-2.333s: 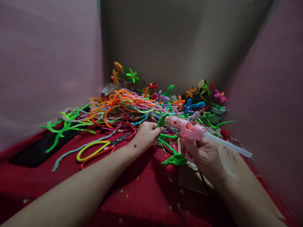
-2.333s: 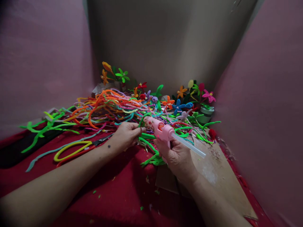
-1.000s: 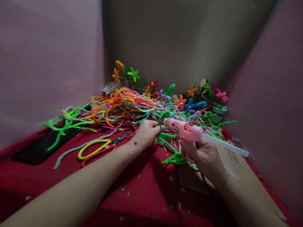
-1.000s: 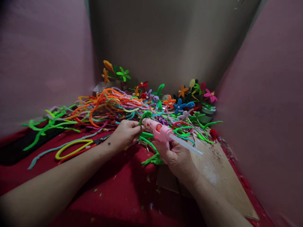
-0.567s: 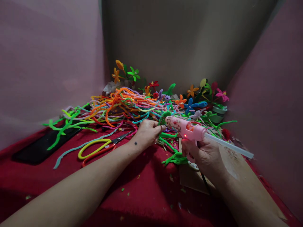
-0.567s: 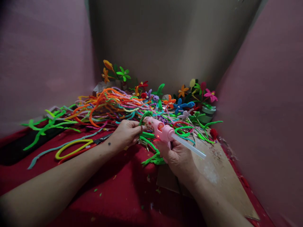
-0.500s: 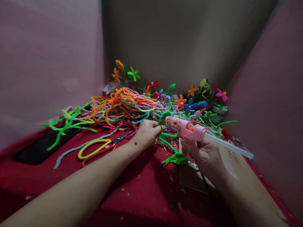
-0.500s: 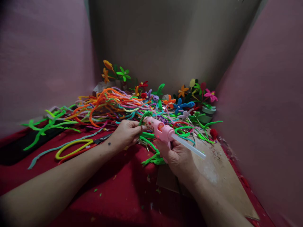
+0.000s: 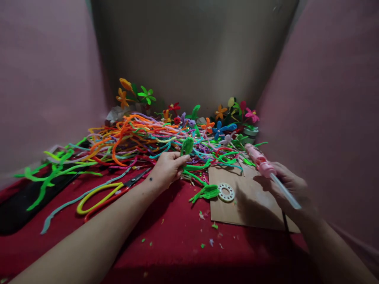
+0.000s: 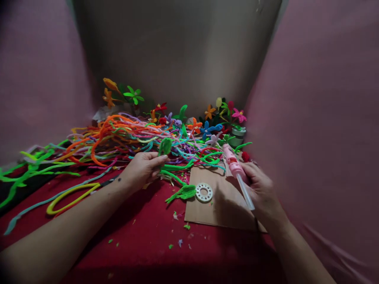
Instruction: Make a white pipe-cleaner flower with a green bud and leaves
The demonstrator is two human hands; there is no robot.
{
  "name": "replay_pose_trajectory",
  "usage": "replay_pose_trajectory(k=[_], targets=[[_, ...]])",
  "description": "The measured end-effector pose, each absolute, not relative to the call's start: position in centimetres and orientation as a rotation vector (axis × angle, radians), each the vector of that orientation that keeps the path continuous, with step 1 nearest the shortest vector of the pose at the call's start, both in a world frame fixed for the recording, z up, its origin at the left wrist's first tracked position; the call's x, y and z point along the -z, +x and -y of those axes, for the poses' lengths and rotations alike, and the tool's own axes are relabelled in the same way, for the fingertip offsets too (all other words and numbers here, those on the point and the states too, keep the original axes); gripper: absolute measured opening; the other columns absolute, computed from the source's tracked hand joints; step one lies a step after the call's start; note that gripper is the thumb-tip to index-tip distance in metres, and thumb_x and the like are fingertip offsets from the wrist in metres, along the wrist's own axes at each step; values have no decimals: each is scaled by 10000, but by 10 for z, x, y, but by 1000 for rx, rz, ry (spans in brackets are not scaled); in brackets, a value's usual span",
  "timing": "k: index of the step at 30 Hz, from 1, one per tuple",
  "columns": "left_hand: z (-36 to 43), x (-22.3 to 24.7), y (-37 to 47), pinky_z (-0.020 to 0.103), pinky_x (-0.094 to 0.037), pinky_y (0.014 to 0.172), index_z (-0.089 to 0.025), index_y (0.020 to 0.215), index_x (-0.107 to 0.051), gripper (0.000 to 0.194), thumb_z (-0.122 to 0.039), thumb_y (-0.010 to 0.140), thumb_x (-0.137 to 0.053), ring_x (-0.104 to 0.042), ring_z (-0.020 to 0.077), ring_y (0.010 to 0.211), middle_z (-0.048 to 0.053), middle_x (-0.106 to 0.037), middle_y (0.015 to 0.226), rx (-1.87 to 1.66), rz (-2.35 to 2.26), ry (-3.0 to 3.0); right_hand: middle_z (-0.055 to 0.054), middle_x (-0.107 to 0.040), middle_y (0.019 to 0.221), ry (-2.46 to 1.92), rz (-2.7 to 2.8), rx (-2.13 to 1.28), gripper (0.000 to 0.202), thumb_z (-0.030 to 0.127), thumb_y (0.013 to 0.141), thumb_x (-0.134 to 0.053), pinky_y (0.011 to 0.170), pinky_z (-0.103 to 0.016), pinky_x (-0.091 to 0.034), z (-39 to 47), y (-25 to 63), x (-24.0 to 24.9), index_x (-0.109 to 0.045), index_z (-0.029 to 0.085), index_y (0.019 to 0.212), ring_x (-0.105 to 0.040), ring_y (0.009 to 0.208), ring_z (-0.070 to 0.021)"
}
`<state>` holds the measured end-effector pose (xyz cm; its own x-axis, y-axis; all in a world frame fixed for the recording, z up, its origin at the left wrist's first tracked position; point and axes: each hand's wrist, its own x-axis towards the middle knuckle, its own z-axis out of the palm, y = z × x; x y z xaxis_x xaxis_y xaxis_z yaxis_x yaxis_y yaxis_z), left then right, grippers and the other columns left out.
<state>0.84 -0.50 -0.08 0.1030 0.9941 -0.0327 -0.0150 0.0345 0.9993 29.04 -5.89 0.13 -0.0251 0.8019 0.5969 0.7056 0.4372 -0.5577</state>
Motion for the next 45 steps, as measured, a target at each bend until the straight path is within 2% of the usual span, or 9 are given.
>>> replay_pose_trajectory(k=[5,9,19,27,33,37,40,43,45], targets=[[5,3,10,157,-133,307,-158,648,-502,202,-313,731,-602,-250,28,260,-93,-348,321,-1078,-1056,1196,-99,-595,933,-1719,1898,182,361,315,804,-489,716,-318,-446,71,332,26,-603,150,1104,-582,814,-218],[4,4,9,158,-138,311,-147,708,-539,204,-330,701,-629,-250,29,282,-90,-366,350,-1095,-1007,1194,-101,-585,954,-1994,1889,282,455,359,839,-432,671,-336,-445,73,339,37,-524,168,1241,-592,805,-240],[5,4,10,162,-152,314,-167,610,-478,237,-331,684,-633,-261,29,283,-91,-351,340,-1060,-1042,1218,-102,-591,981,-2096,1908,276,450,383,863,-403,656,-331,-429,70,348,40,-510,178,1249,-595,817,-237],[8,0,10,173,-133,317,-163,634,-502,202,-320,720,-595,-249,28,260,-82,-378,323,-1059,-1083,1205,-167,-590,1022,-1994,2020,565,321,290,830,-446,760,-423,-434,73,331,20,-641,138,1034,-540,887,-293],[6,6,11,175,-153,325,-177,574,-426,274,-318,699,-624,-270,30,281,-88,-364,339,-1079,-1050,1229,-96,-606,978,-1465,2152,-5,249,240,859,-436,806,-328,-448,79,240,4,-623,182,1013,-572,893,-204],[5,8,11,181,-140,332,-177,598,-441,266,-336,690,-632,-261,32,291,-93,-356,354,-1084,-1038,1217,-132,-582,915,-1586,2179,96,225,314,789,-562,785,-379,-428,67,202,14,-629,133,904,-533,909,-269],[6,6,10,185,-123,350,-174,586,-442,275,-338,670,-647,-243,26,305,-99,-335,373,-1083,-1017,1190,-85,-591,819,-1551,2175,34,117,215,811,-522,724,-312,-415,57,199,20,-622,167,773,-542,819,-209],[10,2,10,195,-119,368,-156,547,-477,270,-329,644,-661,-222,23,325,-100,-303,376,-1066,-1022,1184,-52,-603,752,-1511,2130,-55,147,163,814,-496,664,-278,-392,53,203,14,-598,173,709,-540,720,-170],[13,-3,9,196,-169,381,-135,553,-545,237,-322,638,-665,-274,33,352,-81,-354,389,-1031,-1027,1223,-36,-614,732,-1463,2090,-151,148,162,816,-491,643,-260,-387,51,205,4,-596,175,713,-545,696,-153]])
